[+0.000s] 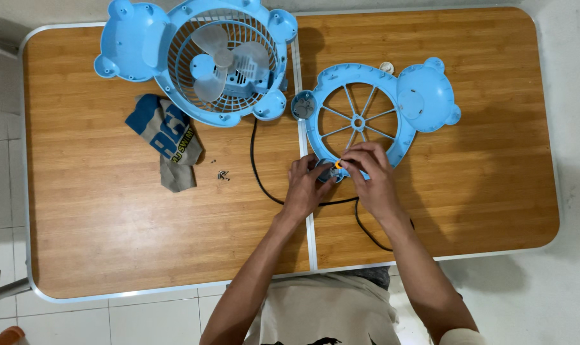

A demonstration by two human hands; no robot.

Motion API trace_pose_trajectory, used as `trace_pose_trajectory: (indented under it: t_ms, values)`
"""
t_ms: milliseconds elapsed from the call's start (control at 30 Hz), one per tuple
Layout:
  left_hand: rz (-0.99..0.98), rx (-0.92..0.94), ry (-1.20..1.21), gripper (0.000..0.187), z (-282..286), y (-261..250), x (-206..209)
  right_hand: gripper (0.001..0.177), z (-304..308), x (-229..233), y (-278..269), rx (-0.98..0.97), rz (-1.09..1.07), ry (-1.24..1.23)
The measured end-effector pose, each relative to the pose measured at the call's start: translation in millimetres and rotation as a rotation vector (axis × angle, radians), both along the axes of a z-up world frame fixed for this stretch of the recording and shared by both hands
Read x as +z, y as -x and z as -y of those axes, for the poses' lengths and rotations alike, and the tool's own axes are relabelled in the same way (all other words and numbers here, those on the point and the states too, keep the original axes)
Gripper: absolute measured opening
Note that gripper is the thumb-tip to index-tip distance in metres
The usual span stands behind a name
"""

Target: The person disassembles a blue bear-shaped electric fan on a wooden table. They remove the front grille, unscrew and detach the fan blades, and then remove the motor housing using a screwdriver. The parts are placed on the table as they are removed.

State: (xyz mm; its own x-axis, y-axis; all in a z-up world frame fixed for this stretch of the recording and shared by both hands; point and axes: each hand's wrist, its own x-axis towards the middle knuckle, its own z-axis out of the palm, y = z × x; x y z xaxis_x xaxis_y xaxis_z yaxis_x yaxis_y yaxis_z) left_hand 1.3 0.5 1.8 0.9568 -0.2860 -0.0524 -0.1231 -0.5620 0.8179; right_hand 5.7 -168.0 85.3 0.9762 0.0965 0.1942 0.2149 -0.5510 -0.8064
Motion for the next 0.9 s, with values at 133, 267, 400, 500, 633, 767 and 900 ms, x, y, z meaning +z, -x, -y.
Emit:
trace_pose_trajectory:
  t_ms: [133, 267, 400, 500, 633, 767, 900]
  values:
    - [0.049, 0.021, 0.012, 0.038, -0.3, -1.3, 4.2, 0.029, -0.9, 4.2, -1.0, -0.049, -0.059, -0.084]
    - [0.050, 0.081, 0.057, 0.032, 1.8, -6.0, 9.1, 0.026, 0.2, 6.8, 1.2, -0.023, 0.008, -0.035]
    - [0.106, 0.087, 0.030, 0.031, 6.1, -12.6, 14.9, 0.024, 2.5, 7.1, 3.4, -0.060, -0.005, -0.080]
    - [0.123, 0.098, 0.038, 0.029, 9.2, -13.9, 19.0, 0.023, 5.5, 4.8, 5.3, -0.078, 0.018, -0.119]
    - [0.110, 0.128, 0.034, 0.022, 12.3, -14.3, 22.5, 0.026, 10.5, -2.8, 6.8, -0.095, 0.038, -0.191]
    - [0.127, 0.145, 0.031, 0.020, 14.8, -14.8, 15.9, 0.024, 20.4, -12.4, 10.4, -0.176, 0.024, -0.267]
    - [0.079, 0.194, 0.109, 0.017, 16.3, -12.4, 8.2, 0.024, 27.9, -23.3, 10.7, -0.209, 0.103, -0.390]
